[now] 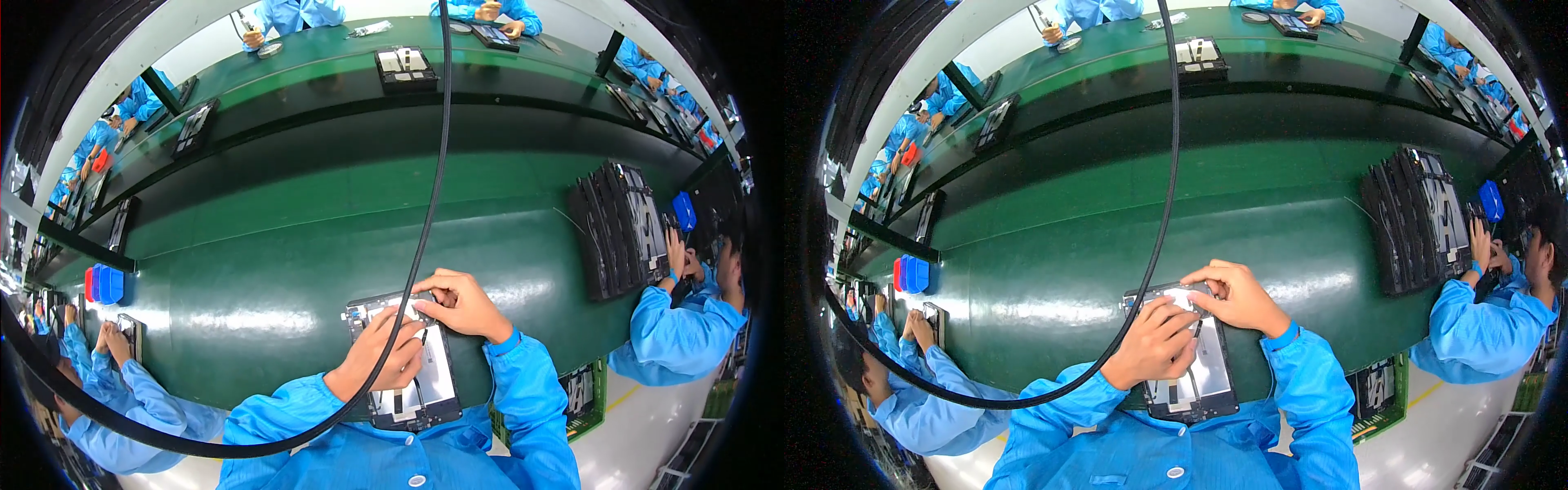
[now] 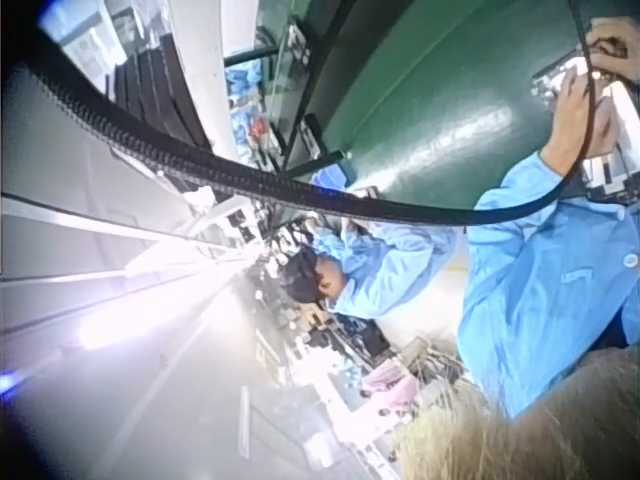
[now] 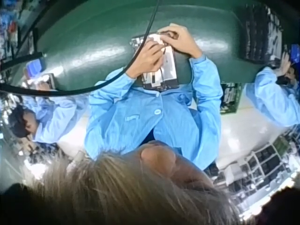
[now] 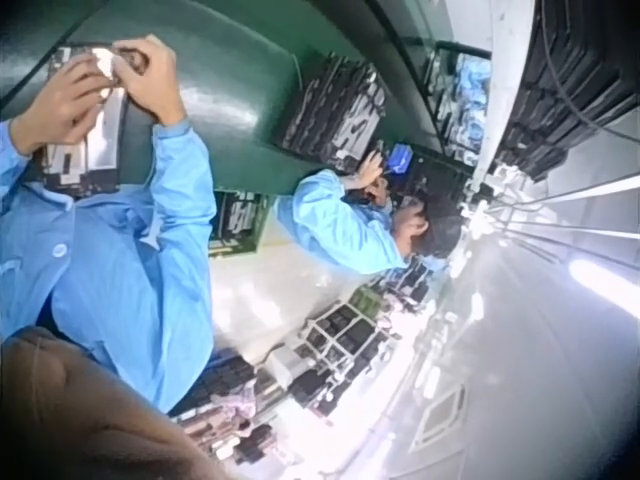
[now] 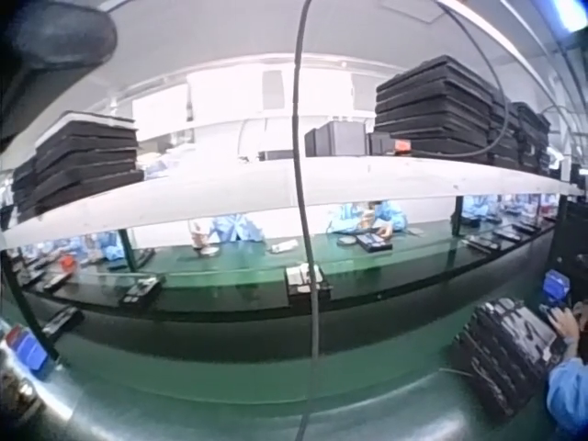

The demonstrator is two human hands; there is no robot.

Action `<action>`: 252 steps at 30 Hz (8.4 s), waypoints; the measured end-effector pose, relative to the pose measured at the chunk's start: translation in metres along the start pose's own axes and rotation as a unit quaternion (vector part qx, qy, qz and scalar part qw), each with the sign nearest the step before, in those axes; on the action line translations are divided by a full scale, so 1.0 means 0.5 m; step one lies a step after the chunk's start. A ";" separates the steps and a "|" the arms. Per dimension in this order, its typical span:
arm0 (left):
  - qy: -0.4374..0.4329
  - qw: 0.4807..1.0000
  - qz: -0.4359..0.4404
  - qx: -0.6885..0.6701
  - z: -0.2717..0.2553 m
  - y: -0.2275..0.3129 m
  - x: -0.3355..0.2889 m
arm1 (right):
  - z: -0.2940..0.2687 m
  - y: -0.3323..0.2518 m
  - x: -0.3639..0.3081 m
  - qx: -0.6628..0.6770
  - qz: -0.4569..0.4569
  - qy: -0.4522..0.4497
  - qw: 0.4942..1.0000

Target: The person assembles components onto an electronic tablet device and applies stickers to it by hand.

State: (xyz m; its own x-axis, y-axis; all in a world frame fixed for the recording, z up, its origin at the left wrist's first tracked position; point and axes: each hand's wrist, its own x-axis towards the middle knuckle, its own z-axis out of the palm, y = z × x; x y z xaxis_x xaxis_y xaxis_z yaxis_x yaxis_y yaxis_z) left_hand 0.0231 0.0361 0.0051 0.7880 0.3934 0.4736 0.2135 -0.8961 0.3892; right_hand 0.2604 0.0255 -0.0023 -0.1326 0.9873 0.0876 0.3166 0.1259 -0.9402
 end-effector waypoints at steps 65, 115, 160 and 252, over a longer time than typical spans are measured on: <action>0.089 0.993 0.019 -0.073 -0.099 0.012 -0.241 | 0.155 -0.163 -0.028 -0.346 -0.301 -0.290 0.840; 0.012 0.975 0.216 0.051 -0.113 -0.086 -0.196 | 0.176 -0.107 -0.033 -0.327 -0.284 -0.104 0.895; 0.033 0.967 0.243 0.072 -0.133 -0.174 -0.121 | 0.172 -0.097 0.052 -0.126 -0.141 -0.040 0.981; -0.182 0.977 0.095 -0.049 -0.022 -0.025 -0.142 | -0.257 -0.200 -0.067 -0.306 -0.177 0.397 0.847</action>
State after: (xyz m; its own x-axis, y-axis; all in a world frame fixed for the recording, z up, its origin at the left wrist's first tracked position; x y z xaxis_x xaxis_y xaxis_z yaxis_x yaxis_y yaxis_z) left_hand -0.0418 0.0216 -0.0245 0.9653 0.1072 0.2381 0.0021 -0.9150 0.4035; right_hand 0.3540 -0.0079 0.1313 0.2756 0.6010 0.7502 0.8487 0.2144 -0.4835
